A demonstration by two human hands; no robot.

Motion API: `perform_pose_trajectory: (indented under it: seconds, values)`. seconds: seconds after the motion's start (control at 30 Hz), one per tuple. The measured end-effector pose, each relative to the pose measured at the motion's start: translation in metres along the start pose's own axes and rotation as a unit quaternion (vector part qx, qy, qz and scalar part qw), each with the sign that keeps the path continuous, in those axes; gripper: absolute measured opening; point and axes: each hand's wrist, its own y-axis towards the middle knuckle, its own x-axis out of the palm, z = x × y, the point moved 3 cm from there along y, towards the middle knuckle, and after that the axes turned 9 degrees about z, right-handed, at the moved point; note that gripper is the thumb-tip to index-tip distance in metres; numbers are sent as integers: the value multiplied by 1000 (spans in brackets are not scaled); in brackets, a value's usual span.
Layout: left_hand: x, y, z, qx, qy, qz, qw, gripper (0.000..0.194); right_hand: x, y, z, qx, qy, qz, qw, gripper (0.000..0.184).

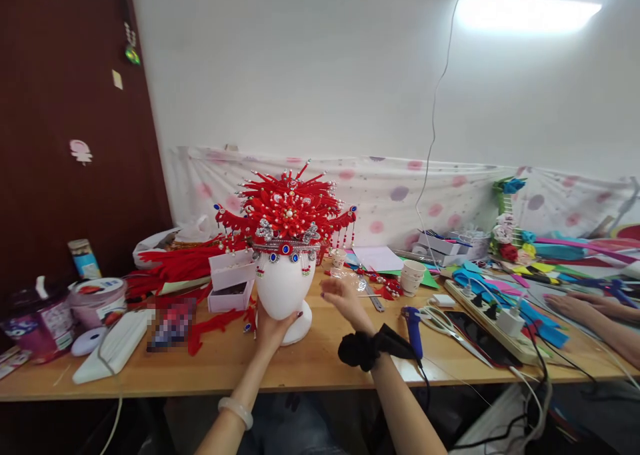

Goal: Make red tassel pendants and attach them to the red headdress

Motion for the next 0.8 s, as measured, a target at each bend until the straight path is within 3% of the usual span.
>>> perform_pose_trajectory:
  seconds: [0.17,0.33,0.5,0.8]
  values:
    - [0,-1,0,-16,5,13,1000,100,-16,31,-61,-40,91,96,990,48]
    - [1,-2,5,-19,16,32,999,94,2,60,-99,-32,160,83,983,50]
    - [3,-4,8,-24,26,56,998,86,15,74,-105,-44,205,57,976,37]
    - [1,-5,14,-18,21,69,997,89,13,71,-88,-48,224,110,967,42]
